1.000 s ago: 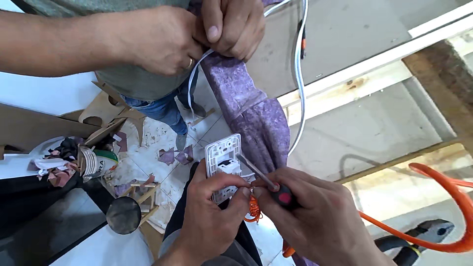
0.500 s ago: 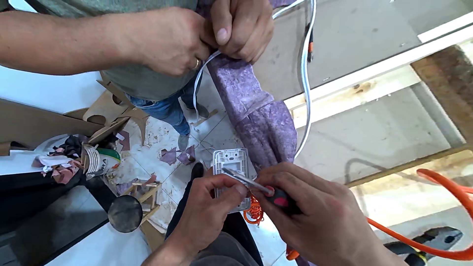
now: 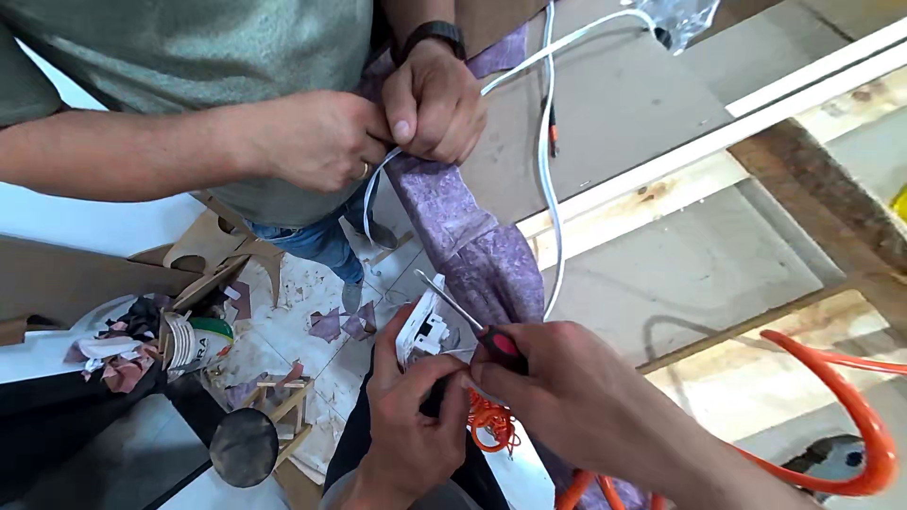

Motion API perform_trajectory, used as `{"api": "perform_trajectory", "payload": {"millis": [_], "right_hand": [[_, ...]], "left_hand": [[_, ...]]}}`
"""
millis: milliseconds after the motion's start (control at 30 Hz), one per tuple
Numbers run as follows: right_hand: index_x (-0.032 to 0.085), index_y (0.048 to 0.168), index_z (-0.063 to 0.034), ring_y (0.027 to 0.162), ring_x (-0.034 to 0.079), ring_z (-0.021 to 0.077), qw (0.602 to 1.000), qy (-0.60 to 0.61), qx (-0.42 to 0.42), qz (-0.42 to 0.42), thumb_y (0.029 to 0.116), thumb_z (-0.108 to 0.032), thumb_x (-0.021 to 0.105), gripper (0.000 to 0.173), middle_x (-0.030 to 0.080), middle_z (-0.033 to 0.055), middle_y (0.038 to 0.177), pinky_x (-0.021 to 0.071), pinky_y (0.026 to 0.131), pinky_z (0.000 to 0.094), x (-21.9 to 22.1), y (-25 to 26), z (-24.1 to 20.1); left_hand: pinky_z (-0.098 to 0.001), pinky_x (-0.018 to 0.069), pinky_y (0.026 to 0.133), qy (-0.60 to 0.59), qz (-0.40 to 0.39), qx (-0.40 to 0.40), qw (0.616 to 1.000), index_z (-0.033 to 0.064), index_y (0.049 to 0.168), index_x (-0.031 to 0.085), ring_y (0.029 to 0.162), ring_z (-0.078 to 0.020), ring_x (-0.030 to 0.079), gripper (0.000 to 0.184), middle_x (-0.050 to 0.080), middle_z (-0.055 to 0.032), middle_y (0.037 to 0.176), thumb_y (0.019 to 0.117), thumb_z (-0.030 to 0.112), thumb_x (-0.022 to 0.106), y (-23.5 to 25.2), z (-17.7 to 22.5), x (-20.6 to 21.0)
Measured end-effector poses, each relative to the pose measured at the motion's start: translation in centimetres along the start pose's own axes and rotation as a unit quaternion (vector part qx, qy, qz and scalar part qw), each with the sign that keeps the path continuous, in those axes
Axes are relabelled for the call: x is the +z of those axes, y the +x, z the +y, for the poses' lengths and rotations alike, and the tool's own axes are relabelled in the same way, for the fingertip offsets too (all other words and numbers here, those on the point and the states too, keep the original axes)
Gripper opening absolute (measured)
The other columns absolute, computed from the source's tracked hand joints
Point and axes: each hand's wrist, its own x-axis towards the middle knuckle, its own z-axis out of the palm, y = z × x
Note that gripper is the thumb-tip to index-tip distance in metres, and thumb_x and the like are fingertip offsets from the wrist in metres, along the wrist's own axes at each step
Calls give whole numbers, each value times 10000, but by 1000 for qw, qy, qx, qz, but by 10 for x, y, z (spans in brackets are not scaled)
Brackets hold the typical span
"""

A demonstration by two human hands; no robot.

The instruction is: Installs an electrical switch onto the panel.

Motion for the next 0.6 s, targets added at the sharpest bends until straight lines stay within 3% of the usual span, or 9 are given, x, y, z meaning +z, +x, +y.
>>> {"api": "perform_trajectory", "payload": {"millis": [67, 167, 200, 267, 333, 400, 500, 600], "right_hand": [[632, 729, -284, 470, 535, 33, 998, 18, 31, -54, 929, -368, 661, 219, 555, -110, 550, 439, 418, 273, -8, 4, -2], [639, 828, -295, 518, 513, -25, 995, -44, -72, 51, 817, -366, 697, 92, 544, -167, 635, 443, 437, 226, 3, -4, 8], [648, 823, -273, 539, 515, -31, 985, -56, -122, 104, 810, -342, 686, 80, 555, -163, 670, 448, 443, 213, 10, -5, 12], [678, 818, -225, 568, 532, -23, 961, -62, -204, 176, 860, -294, 646, 86, 591, -129, 727, 449, 449, 198, 20, -6, 20], [683, 827, -200, 593, 553, -6, 945, -67, -248, 201, 902, -258, 617, 116, 635, -97, 785, 447, 461, 197, 24, -7, 23], [677, 817, -187, 605, 574, 7, 937, -78, -270, 209, 912, -234, 602, 130, 662, -73, 822, 447, 457, 200, 26, -9, 22], [680, 814, -170, 612, 589, 48, 925, -100, -291, 221, 905, -186, 587, 132, 671, -38, 837, 442, 452, 223, 27, -11, 21], [682, 825, -151, 597, 587, 84, 913, -127, -318, 223, 925, -159, 570, 150, 674, -7, 858, 434, 442, 243, 31, -12, 22]], "left_hand": [[-303, 607, 892, -31, -1, -34, 999, 199, 924, 744, 1180, -138, 622, 83, 602, -62, 1307, 948, 255, 688, 1, 1, 0], [-300, 598, 826, -95, -28, -130, 986, 146, 888, 761, 950, -101, 691, 150, 724, -11, 990, 955, 254, 681, 6, 8, -6], [-300, 588, 832, -118, -43, -159, 979, 129, 891, 766, 942, -112, 691, 180, 732, -19, 956, 962, 266, 674, 7, 10, -10], [-306, 581, 866, -182, -69, -203, 960, 89, 921, 766, 957, -122, 693, 215, 732, -44, 961, 986, 252, 641, 7, 10, -16], [-308, 559, 900, -249, -88, -247, 932, 68, 922, 766, 948, -97, 684, 283, 735, -28, 947, 1026, 188, 532, 6, 11, -20], [-282, 559, 863, -289, -101, -286, 908, 75, 879, 762, 888, -64, 679, 321, 729, 8, 887, 1022, 121, 479, 7, 16, -24], [-257, 572, 828, -330, -123, -320, 880, 95, 873, 761, 841, -43, 689, 291, 737, 39, 854, 1011, 78, 506, 8, 24, -29], [-256, 566, 818, -348, -135, -353, 858, 95, 873, 752, 837, -54, 682, 253, 726, 21, 856, 1011, 127, 542, 9, 25, -32]]}}
